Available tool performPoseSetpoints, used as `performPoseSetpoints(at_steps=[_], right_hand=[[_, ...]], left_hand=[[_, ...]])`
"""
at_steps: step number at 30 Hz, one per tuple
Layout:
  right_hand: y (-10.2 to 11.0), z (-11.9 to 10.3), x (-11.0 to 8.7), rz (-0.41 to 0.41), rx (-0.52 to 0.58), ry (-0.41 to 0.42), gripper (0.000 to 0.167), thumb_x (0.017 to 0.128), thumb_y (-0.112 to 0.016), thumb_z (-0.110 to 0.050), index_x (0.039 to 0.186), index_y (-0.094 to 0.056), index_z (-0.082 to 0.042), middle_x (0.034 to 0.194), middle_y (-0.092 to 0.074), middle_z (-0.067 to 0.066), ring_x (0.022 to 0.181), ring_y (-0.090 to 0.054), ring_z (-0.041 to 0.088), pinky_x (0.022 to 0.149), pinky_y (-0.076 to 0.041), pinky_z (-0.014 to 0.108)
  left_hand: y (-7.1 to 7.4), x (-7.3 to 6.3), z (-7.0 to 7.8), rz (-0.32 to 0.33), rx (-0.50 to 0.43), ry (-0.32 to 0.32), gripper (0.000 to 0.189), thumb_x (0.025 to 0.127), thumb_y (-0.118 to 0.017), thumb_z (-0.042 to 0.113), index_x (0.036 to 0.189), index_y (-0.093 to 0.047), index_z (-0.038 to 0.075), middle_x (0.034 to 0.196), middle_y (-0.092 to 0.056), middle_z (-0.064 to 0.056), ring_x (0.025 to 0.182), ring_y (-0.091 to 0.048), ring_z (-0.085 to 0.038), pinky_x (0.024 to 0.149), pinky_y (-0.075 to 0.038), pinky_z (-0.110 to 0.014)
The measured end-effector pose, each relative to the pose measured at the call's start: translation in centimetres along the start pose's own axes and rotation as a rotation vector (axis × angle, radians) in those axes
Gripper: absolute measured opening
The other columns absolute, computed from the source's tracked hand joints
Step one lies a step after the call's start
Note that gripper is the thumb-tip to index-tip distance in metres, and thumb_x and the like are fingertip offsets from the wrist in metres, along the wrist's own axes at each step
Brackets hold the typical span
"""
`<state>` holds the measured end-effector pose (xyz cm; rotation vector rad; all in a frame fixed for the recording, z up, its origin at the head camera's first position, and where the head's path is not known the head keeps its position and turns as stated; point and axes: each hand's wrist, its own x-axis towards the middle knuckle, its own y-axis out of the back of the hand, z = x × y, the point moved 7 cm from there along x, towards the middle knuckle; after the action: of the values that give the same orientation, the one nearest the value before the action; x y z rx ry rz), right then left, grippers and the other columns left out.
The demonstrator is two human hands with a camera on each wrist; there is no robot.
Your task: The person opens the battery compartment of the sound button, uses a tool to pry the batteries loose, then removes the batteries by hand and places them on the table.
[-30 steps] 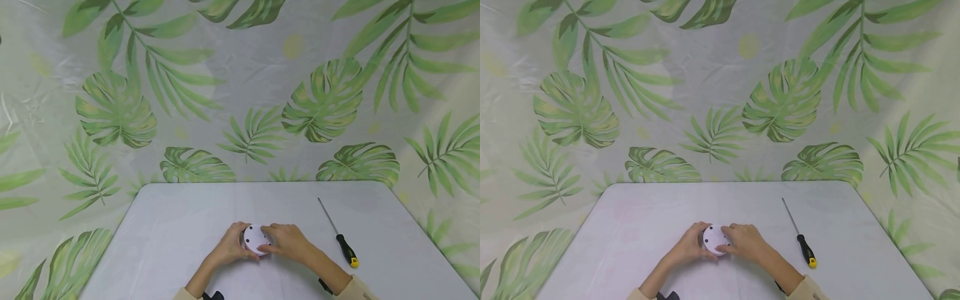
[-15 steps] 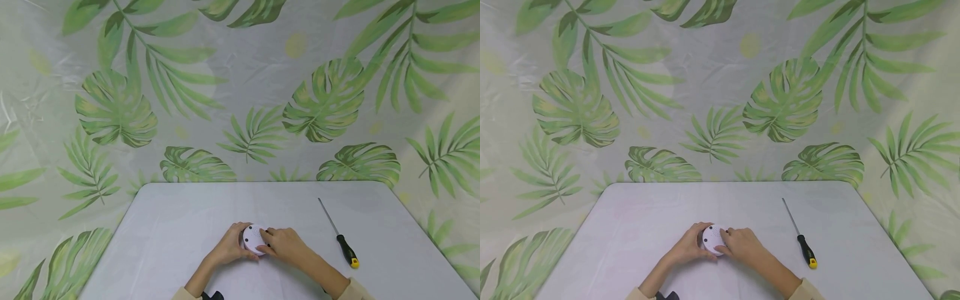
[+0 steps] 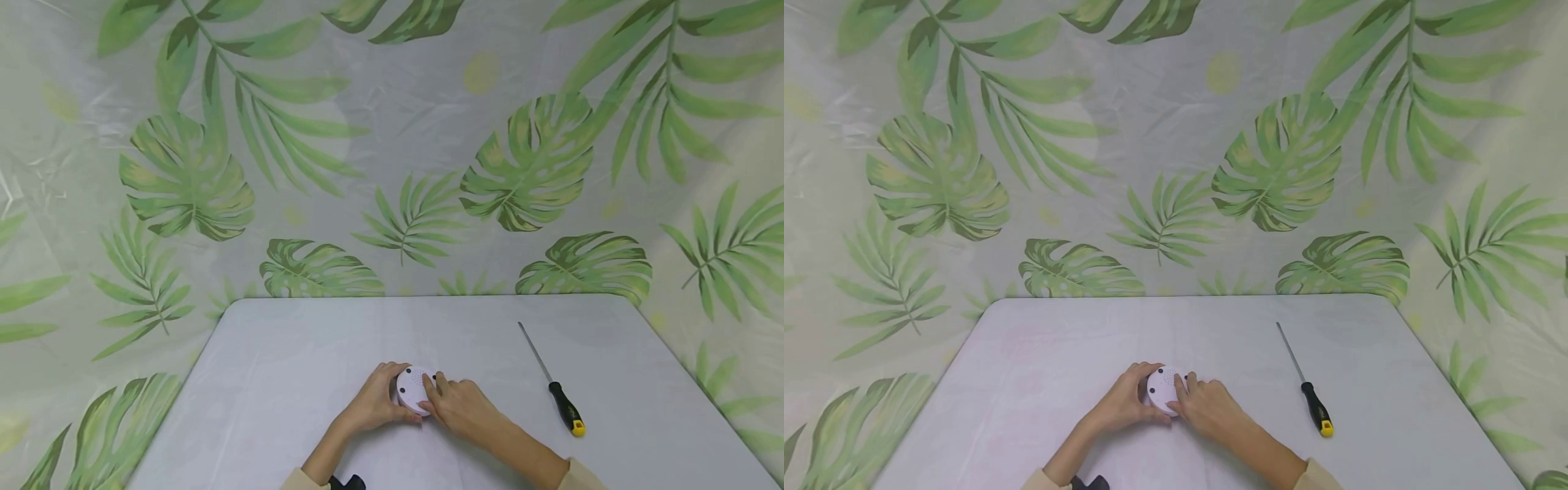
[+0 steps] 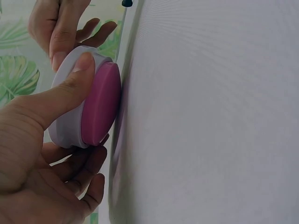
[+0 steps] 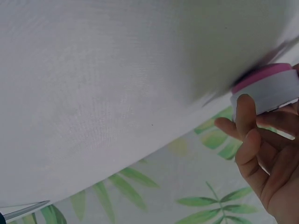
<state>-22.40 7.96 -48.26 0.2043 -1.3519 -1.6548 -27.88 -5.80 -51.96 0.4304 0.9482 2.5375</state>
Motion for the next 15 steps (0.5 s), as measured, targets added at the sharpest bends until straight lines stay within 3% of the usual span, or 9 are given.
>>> performPoseSetpoints(at_steps=[8, 15], right_hand=[[-0.05, -0.06, -0.18, 0.022, -0.001, -0.015, 0.050, 0.112, -0.039, -0.039, 0.121, -0.074, -0.005, 0.100, -0.075, 0.014, 0.060, -0.069, 0.013, 0.049, -0.049, 0.022], [0.33, 0.26, -0.07, 0.118, 0.043, -0.039, 0.046, 0.113, -0.039, -0.038, 0.114, -0.077, -0.013, 0.088, -0.071, 0.008, 0.048, -0.056, 0.011, 0.045, -0.045, 0.024]], left_hand=[[0.10, -0.08, 0.14, 0.011, 0.002, -0.018, 0.092, 0.064, -0.099, 0.033, 0.140, -0.059, 0.002, 0.129, -0.069, -0.006, 0.116, -0.057, -0.019, 0.105, -0.049, -0.038], [0.05, -0.17, -0.16, 0.020, 0.001, -0.027, 0.092, 0.062, -0.100, 0.031, 0.140, -0.060, 0.002, 0.127, -0.070, -0.006, 0.116, -0.058, -0.020, 0.106, -0.049, -0.039]])
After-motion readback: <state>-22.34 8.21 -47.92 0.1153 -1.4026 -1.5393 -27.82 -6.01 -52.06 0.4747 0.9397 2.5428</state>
